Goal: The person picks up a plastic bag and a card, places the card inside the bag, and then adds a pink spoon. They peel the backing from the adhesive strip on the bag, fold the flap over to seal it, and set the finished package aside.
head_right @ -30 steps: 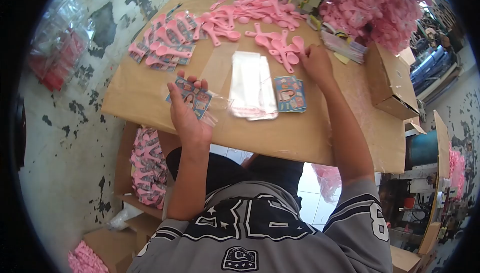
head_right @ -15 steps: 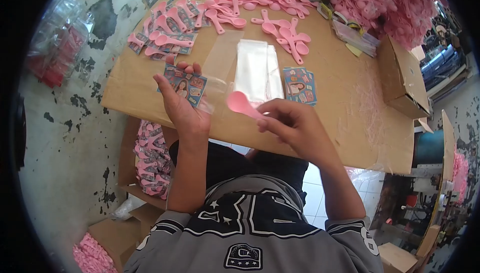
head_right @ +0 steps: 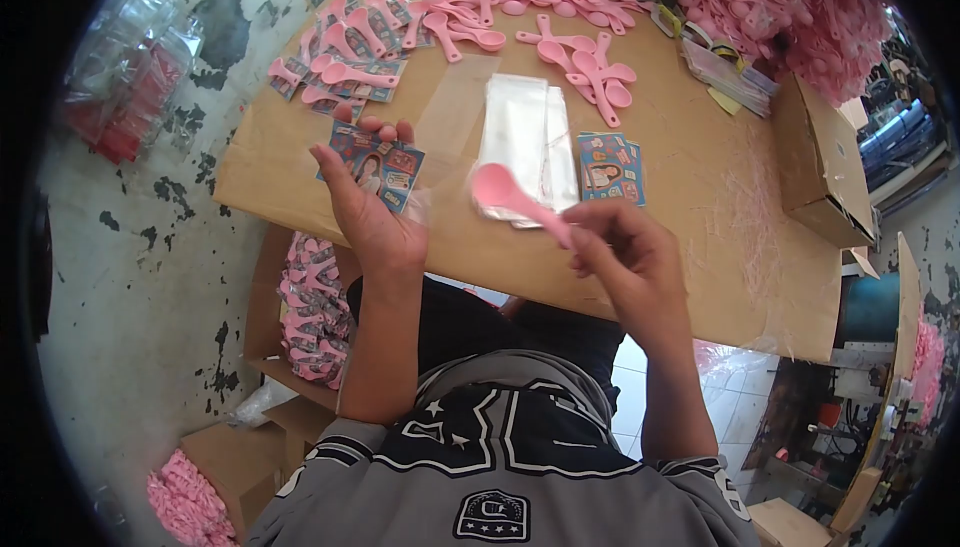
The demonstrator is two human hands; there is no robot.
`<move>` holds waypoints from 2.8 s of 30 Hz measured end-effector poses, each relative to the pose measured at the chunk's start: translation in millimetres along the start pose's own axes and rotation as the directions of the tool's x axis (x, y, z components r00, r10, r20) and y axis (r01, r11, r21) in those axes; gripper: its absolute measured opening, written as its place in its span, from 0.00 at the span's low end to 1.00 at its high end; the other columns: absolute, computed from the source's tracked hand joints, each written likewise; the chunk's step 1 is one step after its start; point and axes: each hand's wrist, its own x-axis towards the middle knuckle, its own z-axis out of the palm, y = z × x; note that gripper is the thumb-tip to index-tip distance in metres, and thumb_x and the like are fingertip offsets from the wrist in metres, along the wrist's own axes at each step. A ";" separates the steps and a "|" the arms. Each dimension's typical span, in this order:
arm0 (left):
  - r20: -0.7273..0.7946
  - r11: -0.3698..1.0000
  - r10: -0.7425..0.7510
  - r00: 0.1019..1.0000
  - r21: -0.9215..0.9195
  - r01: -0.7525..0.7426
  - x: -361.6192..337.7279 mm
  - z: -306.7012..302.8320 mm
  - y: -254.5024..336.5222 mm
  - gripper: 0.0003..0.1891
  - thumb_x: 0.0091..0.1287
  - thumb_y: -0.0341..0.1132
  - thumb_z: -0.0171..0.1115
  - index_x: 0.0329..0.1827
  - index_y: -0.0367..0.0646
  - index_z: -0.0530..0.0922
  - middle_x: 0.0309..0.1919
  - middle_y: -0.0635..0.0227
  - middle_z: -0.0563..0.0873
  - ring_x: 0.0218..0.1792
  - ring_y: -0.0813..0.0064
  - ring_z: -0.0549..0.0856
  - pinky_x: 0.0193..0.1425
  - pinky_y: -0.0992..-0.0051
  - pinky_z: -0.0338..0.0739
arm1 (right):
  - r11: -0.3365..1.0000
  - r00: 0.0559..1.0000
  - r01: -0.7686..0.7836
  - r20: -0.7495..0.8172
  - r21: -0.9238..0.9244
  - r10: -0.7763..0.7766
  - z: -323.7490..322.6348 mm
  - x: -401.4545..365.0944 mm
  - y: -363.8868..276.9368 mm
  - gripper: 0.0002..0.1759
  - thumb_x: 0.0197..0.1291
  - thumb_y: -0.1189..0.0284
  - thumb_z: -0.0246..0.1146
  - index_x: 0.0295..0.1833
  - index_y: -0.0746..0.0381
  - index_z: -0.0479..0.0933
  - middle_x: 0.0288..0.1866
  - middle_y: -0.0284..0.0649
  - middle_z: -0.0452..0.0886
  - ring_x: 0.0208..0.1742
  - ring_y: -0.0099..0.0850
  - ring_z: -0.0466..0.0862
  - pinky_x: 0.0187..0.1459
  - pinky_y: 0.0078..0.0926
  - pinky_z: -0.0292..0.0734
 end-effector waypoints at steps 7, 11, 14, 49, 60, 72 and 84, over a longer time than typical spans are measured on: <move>0.121 0.996 0.081 0.989 0.020 -0.084 -6.1 16.9 11.6 0.33 0.81 0.60 0.57 0.74 0.42 0.69 0.49 0.65 0.84 0.48 0.71 0.85 0.71 0.54 0.82 | 1.000 1.000 0.016 -0.023 -0.019 -0.016 0.7 -4.3 0.5 0.09 0.76 0.73 0.67 0.54 0.66 0.81 0.42 0.33 0.86 0.40 0.18 0.82 0.44 0.18 0.78; 0.115 0.999 0.039 0.993 0.009 -0.040 -8.2 14.0 9.1 0.32 0.82 0.60 0.55 0.75 0.43 0.69 0.49 0.66 0.83 0.48 0.72 0.85 0.71 0.54 0.83 | 0.999 0.994 0.015 0.108 0.044 -0.019 6.8 0.0 4.2 0.10 0.75 0.73 0.68 0.55 0.67 0.81 0.42 0.33 0.86 0.41 0.18 0.82 0.45 0.19 0.78; 0.156 0.999 -0.004 0.988 -0.044 0.011 -12.4 14.0 4.5 0.30 0.82 0.59 0.56 0.73 0.45 0.71 0.50 0.67 0.83 0.49 0.73 0.83 0.72 0.58 0.80 | 0.998 0.993 0.034 0.114 0.052 -0.040 13.8 0.4 5.6 0.11 0.75 0.73 0.68 0.56 0.67 0.81 0.42 0.33 0.86 0.41 0.18 0.83 0.45 0.19 0.78; -0.095 0.995 0.078 0.992 -0.055 -0.083 19.1 12.9 21.3 0.27 0.82 0.57 0.58 0.70 0.45 0.74 0.46 0.71 0.82 0.46 0.76 0.82 0.64 0.64 0.82 | 0.982 0.984 0.156 -0.103 0.108 -0.145 36.1 -1.6 3.5 0.13 0.74 0.77 0.68 0.59 0.67 0.76 0.39 0.34 0.82 0.37 0.19 0.82 0.40 0.18 0.78; 0.034 0.981 -0.177 0.984 -0.075 0.179 -16.8 33.5 0.7 0.32 0.83 0.61 0.53 0.73 0.43 0.70 0.48 0.68 0.81 0.47 0.74 0.83 0.66 0.60 0.84 | 0.963 0.999 -0.016 0.037 0.269 0.006 59.2 8.1 -15.5 0.12 0.74 0.76 0.70 0.55 0.67 0.76 0.45 0.41 0.88 0.43 0.22 0.88 0.45 0.20 0.85; 0.278 0.792 -0.512 0.813 -0.212 0.572 -27.4 22.0 -13.6 0.23 0.87 0.44 0.52 0.76 0.40 0.69 0.57 0.60 0.85 0.59 0.68 0.86 0.71 0.59 0.83 | 0.863 0.851 0.431 -0.201 -0.262 -0.486 65.6 32.5 20.9 0.30 0.59 0.67 0.82 0.62 0.63 0.76 0.53 0.39 0.80 0.51 0.27 0.82 0.45 0.26 0.80; 0.255 0.700 -0.668 0.700 -0.106 0.706 -10.7 24.0 6.6 0.24 0.86 0.41 0.52 0.77 0.38 0.67 0.76 0.48 0.75 0.77 0.54 0.75 0.81 0.50 0.72 | 0.501 0.685 0.592 0.067 -0.631 -0.725 19.4 31.5 1.8 0.18 0.67 0.78 0.67 0.61 0.56 0.89 0.83 0.53 0.70 0.82 0.54 0.69 0.78 0.49 0.66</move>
